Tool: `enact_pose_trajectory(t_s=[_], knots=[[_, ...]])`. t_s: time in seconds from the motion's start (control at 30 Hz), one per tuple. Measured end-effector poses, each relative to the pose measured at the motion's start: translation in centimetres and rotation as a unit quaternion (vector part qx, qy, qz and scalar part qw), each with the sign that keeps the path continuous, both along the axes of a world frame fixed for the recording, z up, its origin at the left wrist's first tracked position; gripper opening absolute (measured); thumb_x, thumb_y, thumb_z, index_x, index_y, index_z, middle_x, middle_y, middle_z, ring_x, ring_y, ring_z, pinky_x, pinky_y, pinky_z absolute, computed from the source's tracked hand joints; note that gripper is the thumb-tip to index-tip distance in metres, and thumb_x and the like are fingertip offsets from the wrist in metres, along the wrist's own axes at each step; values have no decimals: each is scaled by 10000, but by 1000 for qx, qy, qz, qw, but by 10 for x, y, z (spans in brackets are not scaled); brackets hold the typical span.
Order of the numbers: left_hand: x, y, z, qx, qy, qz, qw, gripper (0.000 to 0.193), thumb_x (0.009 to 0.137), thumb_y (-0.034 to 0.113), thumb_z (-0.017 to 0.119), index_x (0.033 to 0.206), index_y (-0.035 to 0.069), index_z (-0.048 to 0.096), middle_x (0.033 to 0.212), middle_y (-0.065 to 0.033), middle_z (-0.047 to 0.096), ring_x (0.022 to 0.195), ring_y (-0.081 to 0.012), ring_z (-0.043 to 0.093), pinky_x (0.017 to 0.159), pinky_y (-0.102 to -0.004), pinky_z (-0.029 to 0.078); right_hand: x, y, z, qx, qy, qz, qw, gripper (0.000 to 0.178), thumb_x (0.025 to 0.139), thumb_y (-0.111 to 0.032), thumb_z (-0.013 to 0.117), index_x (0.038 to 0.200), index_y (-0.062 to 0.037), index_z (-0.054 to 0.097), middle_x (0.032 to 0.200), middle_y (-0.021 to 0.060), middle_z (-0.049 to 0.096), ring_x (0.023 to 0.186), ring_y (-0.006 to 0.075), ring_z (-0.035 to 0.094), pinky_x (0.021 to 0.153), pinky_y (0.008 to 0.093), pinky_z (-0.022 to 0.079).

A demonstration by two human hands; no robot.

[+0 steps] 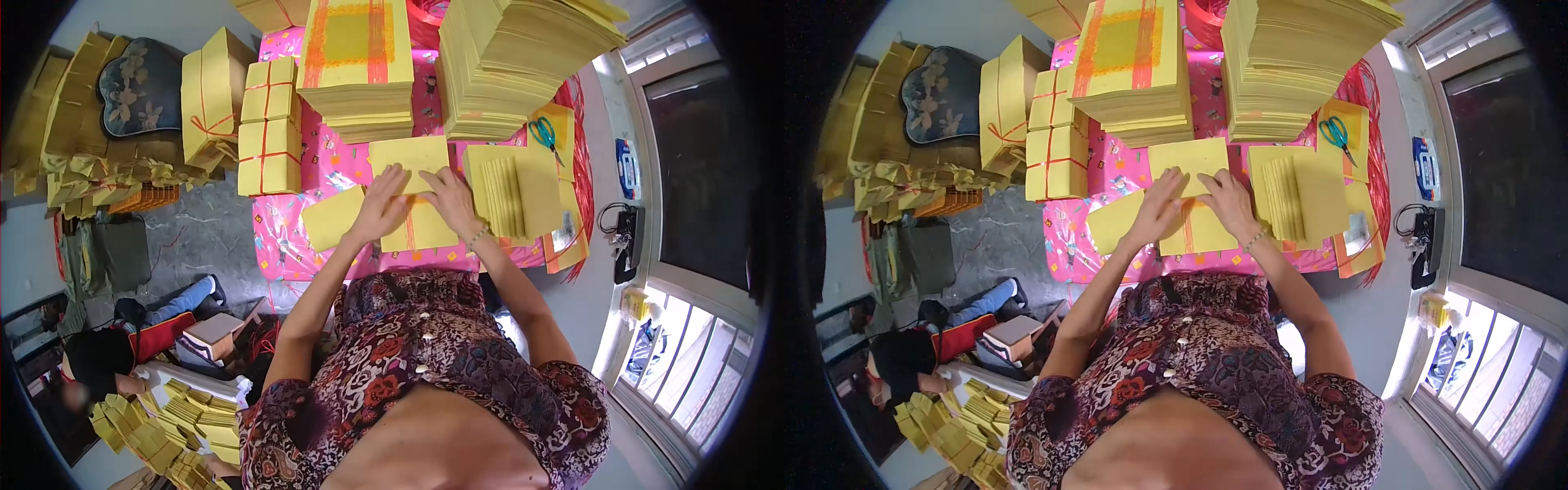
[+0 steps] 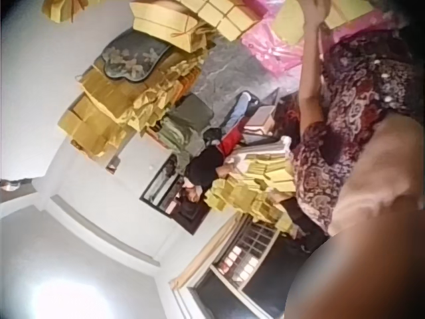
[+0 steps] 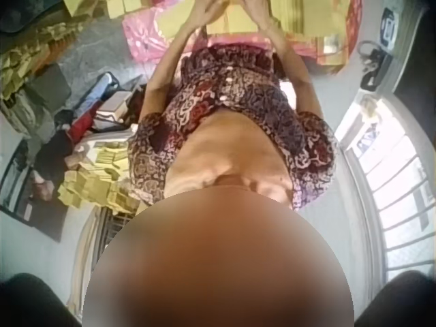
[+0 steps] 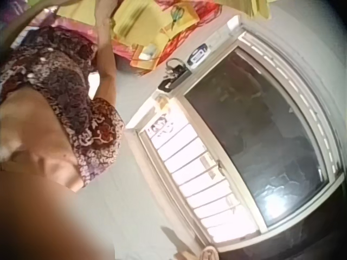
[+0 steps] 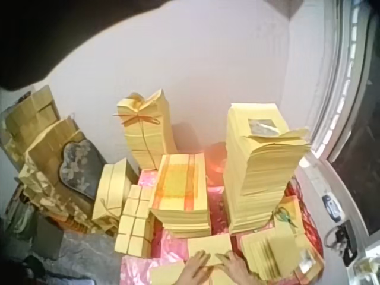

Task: Stacking and organizing sheets of yellow joss paper.

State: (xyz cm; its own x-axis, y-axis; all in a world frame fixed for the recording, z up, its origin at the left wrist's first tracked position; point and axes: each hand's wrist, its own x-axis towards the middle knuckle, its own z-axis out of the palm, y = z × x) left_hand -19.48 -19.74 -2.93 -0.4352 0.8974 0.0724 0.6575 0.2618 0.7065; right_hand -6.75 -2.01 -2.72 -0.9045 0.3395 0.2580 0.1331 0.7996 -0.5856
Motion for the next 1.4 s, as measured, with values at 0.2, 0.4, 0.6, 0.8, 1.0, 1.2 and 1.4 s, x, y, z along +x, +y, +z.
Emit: enact_pose_trajectory(t_s=[0.2, 0.4, 0.6, 0.8, 1.0, 1.2, 1.4], knots=[[2, 10, 12, 129, -71, 299, 943, 386, 964, 233, 608, 1268, -1, 569, 975, -141, 606, 854, -238, 612, 752, -356, 506, 2, 7, -1, 105, 30, 25, 994, 309, 823, -255, 730, 1099, -124, 688, 896, 51, 533, 877, 242, 555, 732, 382, 476], [-17, 17, 11, 14, -403, 355, 843, 457, 942, 191, 662, 1312, -14, 488, 873, -66, 624, 745, -119, 610, 629, -248, 495, -4, 3, 16, 126, 60, 31, 990, 278, 823, -249, 732, 1079, -146, 701, 878, 36, 538, 867, 233, 550, 726, 375, 471], [-15, -29, 13, 155, -488, 334, 791, 404, 943, 144, 651, 1310, 53, 510, 1109, -51, 665, 940, -144, 669, 782, -305, 572, 6, -9, 38, 75, 88, 9, 993, 331, 813, -211, 759, 1124, -121, 691, 929, 74, 553, 883, 260, 552, 756, 380, 480], [0, -131, -8, 197, -499, 429, 727, 345, 949, 80, 631, 1280, 44, 538, 1111, -46, 672, 893, -135, 668, 703, -271, 560, 29, -15, 32, 24, 88, -15, 996, 285, 842, -167, 741, 1108, -85, 681, 948, 94, 549, 891, 282, 558, 756, 392, 482], [12, -173, -40, 160, -476, 476, 722, 356, 952, 148, 655, 1292, 92, 565, 1032, -6, 680, 757, -89, 633, 628, -233, 519, 50, -23, 22, -20, 64, -12, 998, 190, 860, -125, 715, 1040, -73, 688, 929, 92, 553, 895, 282, 570, 772, 394, 480], [11, -172, -58, 139, -444, 490, 737, 292, 939, 165, 678, 1210, 92, 598, 913, -4, 690, 654, -67, 603, 557, -214, 480, 58, -23, 18, -29, 50, -17, 998, 168, 877, -114, 694, 1038, -69, 688, 934, 94, 559, 905, 285, 576, 809, 403, 482], [8, -166, -66, 118, -419, 477, 763, 285, 942, 159, 673, 1199, 66, 593, 864, -17, 692, 664, -69, 612, 552, -223, 461, 64, -19, 20, -44, 31, -10, 998, 185, 885, -137, 689, 1057, -69, 683, 947, 92, 566, 923, 293, 578, 843, 416, 483]])
